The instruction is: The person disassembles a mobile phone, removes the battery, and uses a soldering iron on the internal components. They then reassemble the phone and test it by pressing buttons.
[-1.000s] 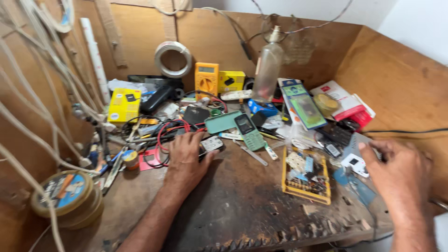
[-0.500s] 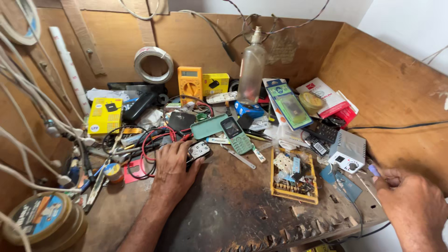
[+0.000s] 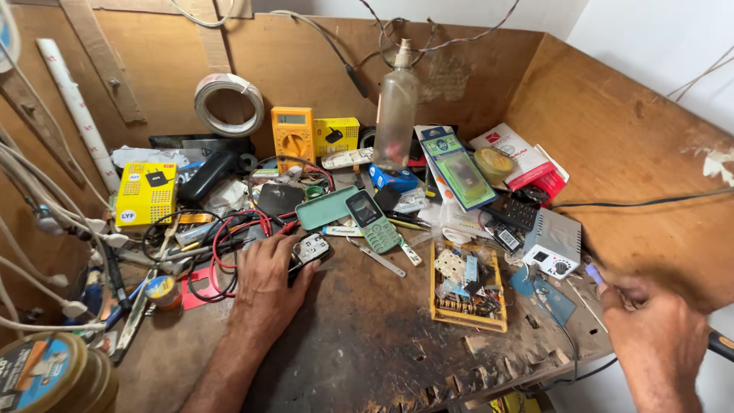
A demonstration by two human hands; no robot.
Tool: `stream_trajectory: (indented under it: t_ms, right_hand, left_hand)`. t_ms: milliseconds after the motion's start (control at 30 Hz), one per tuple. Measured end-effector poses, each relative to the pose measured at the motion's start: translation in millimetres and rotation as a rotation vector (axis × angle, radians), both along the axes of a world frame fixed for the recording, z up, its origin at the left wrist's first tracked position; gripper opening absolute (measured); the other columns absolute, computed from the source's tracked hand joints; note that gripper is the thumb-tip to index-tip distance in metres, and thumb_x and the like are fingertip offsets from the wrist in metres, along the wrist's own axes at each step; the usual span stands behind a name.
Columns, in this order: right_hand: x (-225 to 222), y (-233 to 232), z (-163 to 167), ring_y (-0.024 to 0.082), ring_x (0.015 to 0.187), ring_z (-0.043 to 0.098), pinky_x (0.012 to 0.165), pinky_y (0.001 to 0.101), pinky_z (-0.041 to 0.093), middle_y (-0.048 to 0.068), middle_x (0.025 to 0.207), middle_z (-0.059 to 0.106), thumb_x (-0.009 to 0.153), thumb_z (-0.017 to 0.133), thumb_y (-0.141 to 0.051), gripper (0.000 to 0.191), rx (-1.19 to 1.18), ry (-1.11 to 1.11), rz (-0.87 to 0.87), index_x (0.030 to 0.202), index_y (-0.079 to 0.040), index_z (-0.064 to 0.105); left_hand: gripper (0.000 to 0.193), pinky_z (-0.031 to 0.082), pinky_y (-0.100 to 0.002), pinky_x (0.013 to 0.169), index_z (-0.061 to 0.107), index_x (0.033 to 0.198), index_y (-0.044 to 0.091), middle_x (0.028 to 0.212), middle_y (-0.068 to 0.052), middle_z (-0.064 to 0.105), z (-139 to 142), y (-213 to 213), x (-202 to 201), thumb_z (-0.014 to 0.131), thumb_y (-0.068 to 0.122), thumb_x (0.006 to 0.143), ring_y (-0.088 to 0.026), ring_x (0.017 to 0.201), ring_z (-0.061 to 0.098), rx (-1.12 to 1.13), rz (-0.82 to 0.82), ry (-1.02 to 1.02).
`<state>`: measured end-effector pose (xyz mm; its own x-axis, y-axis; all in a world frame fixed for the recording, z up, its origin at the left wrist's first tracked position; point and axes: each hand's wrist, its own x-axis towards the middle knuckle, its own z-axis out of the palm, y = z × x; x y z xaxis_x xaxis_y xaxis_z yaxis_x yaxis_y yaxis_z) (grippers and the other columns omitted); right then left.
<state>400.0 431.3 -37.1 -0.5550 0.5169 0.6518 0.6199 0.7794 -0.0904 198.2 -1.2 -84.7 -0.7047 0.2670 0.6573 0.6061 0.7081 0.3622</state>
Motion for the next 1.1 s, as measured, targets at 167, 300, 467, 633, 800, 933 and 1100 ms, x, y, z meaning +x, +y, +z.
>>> stream_trajectory:
  t_ms: [167, 300, 467, 633, 800, 933, 1100]
  right_hand:
    - [-7.8, -26.0, -3.8, 0.034, 0.085, 0.074, 0.080, 0.0436, 0.057, 0.016, 0.096, 0.075, 0.103, 0.076, -0.030, 0.024, -0.174, 0.233, 0.206, 0.106, -0.007, 0.079]
    - [-43.0, -30.7, -2.1, 0.048, 0.086, 0.072, 0.082, 0.0537, 0.058, 0.029, 0.091, 0.075, 0.092, 0.076, -0.036, 0.034, -0.326, -0.147, 0.034, 0.108, -0.006, 0.078]
    - [-65.0, -28.3, -6.9, 0.050, 0.095, 0.072, 0.088, 0.0546, 0.058, 0.033, 0.095, 0.073, 0.091, 0.074, -0.035, 0.038, -0.301, -0.251, 0.002, 0.099, 0.003, 0.078]
    - [-69.1, -19.9, -19.4, 0.051, 0.095, 0.071, 0.087, 0.0558, 0.057, 0.035, 0.096, 0.071, 0.090, 0.074, -0.032, 0.038, -0.319, -0.209, 0.004, 0.099, 0.004, 0.076]
    - [-73.0, -11.7, -33.3, 0.052, 0.091, 0.070, 0.085, 0.0564, 0.057, 0.034, 0.091, 0.071, 0.096, 0.068, -0.028, 0.035, -0.281, -0.159, 0.045, 0.094, 0.006, 0.074]
    - [-65.2, -10.7, -40.8, 0.051, 0.089, 0.070, 0.085, 0.0563, 0.056, 0.033, 0.089, 0.071, 0.101, 0.065, -0.030, 0.038, -0.262, -0.110, 0.102, 0.093, 0.006, 0.074]
    - [-63.9, -12.6, -39.5, 0.049, 0.087, 0.071, 0.083, 0.0557, 0.057, 0.032, 0.089, 0.071, 0.095, 0.067, -0.032, 0.038, -0.285, -0.077, 0.106, 0.094, 0.006, 0.073]
  left_hand:
    - [0.057, 0.039, -0.052, 0.099, 0.062, 0.130, 0.005, 0.123, -0.016, 0.063, -4.3, -0.6, -2.5, 0.078, 0.030, 0.082, -0.035, 0.112, 0.057, -0.034, 0.018, 0.017]
    - [0.058, 0.040, -0.051, 0.099, 0.060, 0.133, 0.005, 0.123, -0.015, 0.063, -3.7, -2.8, -0.8, 0.077, 0.028, 0.083, -0.035, 0.113, 0.057, -0.018, -0.014, 0.010]
    - [0.056, 0.040, -0.050, 0.099, 0.060, 0.132, 0.005, 0.124, -0.015, 0.063, -2.4, -5.4, 2.0, 0.076, 0.028, 0.084, -0.034, 0.114, 0.057, -0.003, -0.040, 0.020]
    - [0.055, 0.039, -0.050, 0.097, 0.060, 0.132, 0.004, 0.124, -0.015, 0.063, -4.4, -7.8, 3.6, 0.075, 0.028, 0.084, -0.035, 0.113, 0.057, -0.032, -0.040, 0.039]
    - [0.052, 0.039, -0.050, 0.098, 0.061, 0.129, 0.005, 0.123, -0.014, 0.063, -5.7, -6.4, 5.0, 0.075, 0.029, 0.085, -0.034, 0.113, 0.057, -0.028, -0.037, 0.044]
    - [0.051, 0.039, -0.050, 0.098, 0.062, 0.129, 0.006, 0.123, -0.013, 0.064, -6.3, -5.2, 7.8, 0.074, 0.030, 0.086, -0.034, 0.113, 0.058, -0.031, -0.031, 0.034]
    - [0.052, 0.039, -0.050, 0.099, 0.062, 0.130, 0.005, 0.124, -0.014, 0.064, -5.2, -4.5, 7.8, 0.074, 0.031, 0.087, -0.034, 0.115, 0.058, -0.030, -0.045, 0.046]
